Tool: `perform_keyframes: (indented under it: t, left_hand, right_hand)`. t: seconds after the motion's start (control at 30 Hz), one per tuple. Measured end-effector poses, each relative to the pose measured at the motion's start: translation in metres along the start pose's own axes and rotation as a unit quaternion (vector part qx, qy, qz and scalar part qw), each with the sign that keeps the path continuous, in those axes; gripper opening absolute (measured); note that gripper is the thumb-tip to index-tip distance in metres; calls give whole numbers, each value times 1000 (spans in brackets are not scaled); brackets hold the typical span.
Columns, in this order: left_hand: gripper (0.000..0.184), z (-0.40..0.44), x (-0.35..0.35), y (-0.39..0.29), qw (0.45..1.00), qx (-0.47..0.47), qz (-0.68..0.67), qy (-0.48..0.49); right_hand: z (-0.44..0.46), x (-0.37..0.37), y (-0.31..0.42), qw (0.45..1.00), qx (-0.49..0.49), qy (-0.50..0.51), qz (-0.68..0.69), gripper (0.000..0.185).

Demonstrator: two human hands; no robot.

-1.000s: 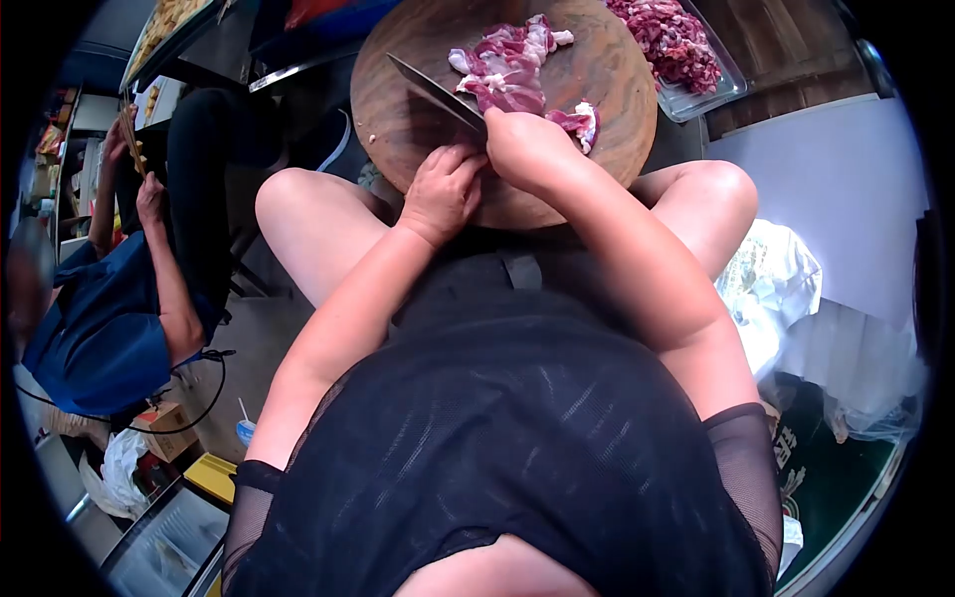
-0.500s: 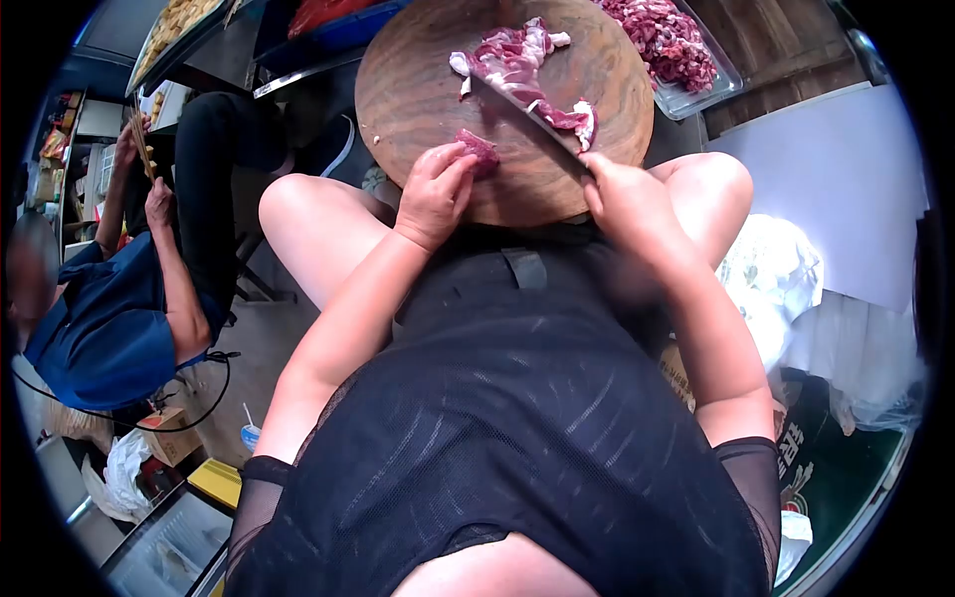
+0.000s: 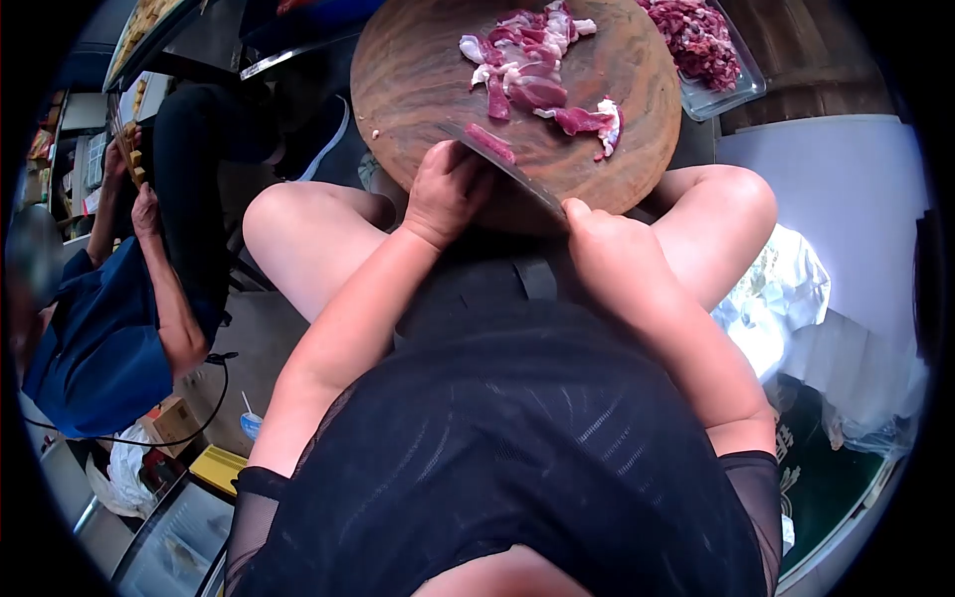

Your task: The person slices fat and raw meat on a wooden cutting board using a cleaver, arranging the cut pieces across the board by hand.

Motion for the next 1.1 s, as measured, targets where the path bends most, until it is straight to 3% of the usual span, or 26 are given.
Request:
perform_keyframes:
  t: [0.23,0.47,0.53,0.6,0.87,1.0,1.07,1.1]
  left_hand:
    - [29,4,-4,-4,1000,9,-6,-22]
    - [28,9,-9,-7,999,20,36,-23]
    - [28,9,-7,-7,999,22,39,-23]
    - [27,5,-2,-3,999,19,49,-7]
    - [28,5,1,-6,998,37,58,9]
    - [25,4,-2,-13,998,34,56,11]
    - [25,4,0,-14,998,26,56,20]
    - [25,5,-1,-15,998,28,57,18]
  right_hand:
    - [42,-19,6,996,-68,-4,52,11]
    - [119,-12,24,993,-120,-7,17,14]
    - [106,-19,21,994,-107,26,1,15]
    - [79,-15,6,998,-28,54,-14,15]
    - [-11,-3,-63,1000,22,18,-1,17]
    - [-20,5,-71,996,4,-53,68,18]
    - [-20,9,-68,977,88,-165,99,18]
    - [-21,5,-65,976,82,-175,98,19]
Point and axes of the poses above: each hand's wrist, its own z-axis towards the middle knuckle, its own x-axis out of the palm, y = z × x, the point moved 3 cm from there along z, towards the middle knuckle, and after that the axes turned 8 degrees about y, right-handed, at the moved point
